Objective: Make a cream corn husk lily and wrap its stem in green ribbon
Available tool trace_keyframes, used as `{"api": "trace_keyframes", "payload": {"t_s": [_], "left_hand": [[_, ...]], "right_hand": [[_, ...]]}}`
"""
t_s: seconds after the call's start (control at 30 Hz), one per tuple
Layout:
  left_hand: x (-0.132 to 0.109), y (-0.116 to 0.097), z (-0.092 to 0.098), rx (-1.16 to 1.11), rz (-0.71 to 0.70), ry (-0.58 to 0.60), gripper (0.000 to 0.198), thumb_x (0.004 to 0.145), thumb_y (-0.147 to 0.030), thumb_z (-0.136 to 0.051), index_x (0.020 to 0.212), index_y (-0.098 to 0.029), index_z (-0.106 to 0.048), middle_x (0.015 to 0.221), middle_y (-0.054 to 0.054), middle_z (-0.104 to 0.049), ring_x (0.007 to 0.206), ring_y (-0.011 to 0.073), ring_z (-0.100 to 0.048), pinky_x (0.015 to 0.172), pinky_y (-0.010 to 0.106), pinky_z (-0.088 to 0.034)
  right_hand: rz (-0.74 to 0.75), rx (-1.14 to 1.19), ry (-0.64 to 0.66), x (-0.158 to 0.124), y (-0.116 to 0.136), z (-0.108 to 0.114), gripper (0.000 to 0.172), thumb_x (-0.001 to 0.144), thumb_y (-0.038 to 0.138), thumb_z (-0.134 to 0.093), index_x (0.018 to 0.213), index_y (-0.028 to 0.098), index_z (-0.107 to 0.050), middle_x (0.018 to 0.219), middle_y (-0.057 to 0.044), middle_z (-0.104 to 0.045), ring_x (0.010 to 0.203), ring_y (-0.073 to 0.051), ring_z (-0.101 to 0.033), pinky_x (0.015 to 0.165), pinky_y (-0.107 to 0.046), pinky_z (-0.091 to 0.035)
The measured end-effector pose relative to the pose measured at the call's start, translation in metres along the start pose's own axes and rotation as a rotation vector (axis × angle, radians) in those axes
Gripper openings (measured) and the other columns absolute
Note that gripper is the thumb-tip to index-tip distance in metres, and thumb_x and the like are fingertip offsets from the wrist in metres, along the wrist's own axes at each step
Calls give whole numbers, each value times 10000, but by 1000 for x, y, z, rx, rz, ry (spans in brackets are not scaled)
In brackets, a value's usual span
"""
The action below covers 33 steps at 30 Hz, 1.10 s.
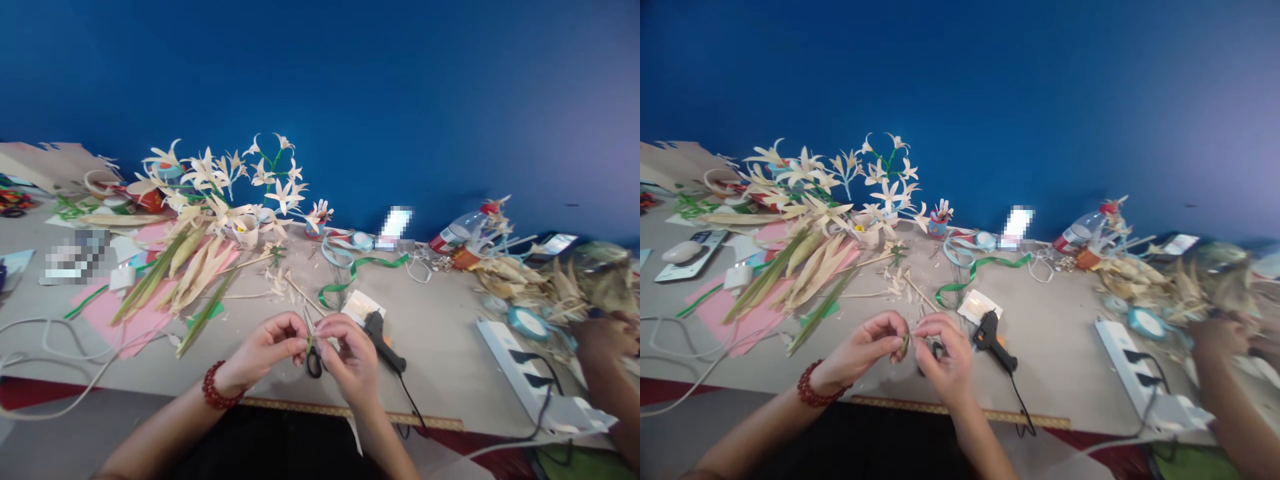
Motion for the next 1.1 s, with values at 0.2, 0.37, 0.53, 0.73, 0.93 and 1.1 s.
{"api": "trace_keyframes", "payload": {"t_s": [0.2, 0.37, 0.53, 0.73, 0.93, 1.1], "left_hand": [[-2, -2, -3, 72, 2, 10, 171, 844, -289, -690, 843, -144, -600, 692, -2, -597, 624, 95, -547, 634, 227, -451], [-4, -5, -5, 98, -21, -8, 176, 845, -301, -685, 842, -149, -596, 698, -4, -597, 629, 95, -545, 633, 223, -456], [-4, -10, -5, 145, -77, -22, 162, 847, -292, -679, 830, -145, -613, 712, 2, -589, 632, 98, -545, 625, 221, -460], [-3, -11, -6, 168, -108, -32, 152, 841, -281, -684, 821, -140, -628, 719, 12, -596, 636, 106, -557, 625, 230, -461], [-2, 2, -8, 54, 8, -36, 222, 810, -332, -720, 811, -141, -606, 667, 13, -626, 590, 110, -565, 607, 239, -461], [-1, 3, 3, 16, -29, -84, 217, 801, -329, -733, 833, -141, -630, 674, 5, -614, 608, 107, -562, 618, 233, -451]], "right_hand": [[-24, 2, -68, -1, -4, 8, 138, 846, 87, -604, 860, 219, -644, 863, -55, -628, 844, -214, -630, 767, -376, -503], [-26, 16, -67, -1, -6, 9, 143, 851, 83, -592, 863, 219, -637, 840, -51, -632, 852, -217, -633, 773, -385, -509], [1, -13, -85, -3, -5, 11, 160, 836, 68, -589, 868, 217, -637, 834, -48, -636, 845, -214, -627, 767, -382, -509], [24, -46, -94, -5, -2, 10, 181, 813, 57, -585, 875, 219, -635, 838, -47, -638, 842, -214, -628, 749, -372, -515], [54, -98, -145, -4, -1, 13, 190, 802, 56, -579, 878, 221, -633, 874, -59, -629, 848, -220, -621, 758, -388, -514], [13, -58, -181, -4, -2, 19, 166, 832, 78, -568, 869, 230, -625, 860, -50, -622, 844, -215, -611, 746, -369, -508]]}}
Point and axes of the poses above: each hand's wrist, its own x-axis towards the middle knuckle, its own z-axis out of the back of the hand, y = z × x, the point moved 10 cm from there along x, towards the middle knuckle
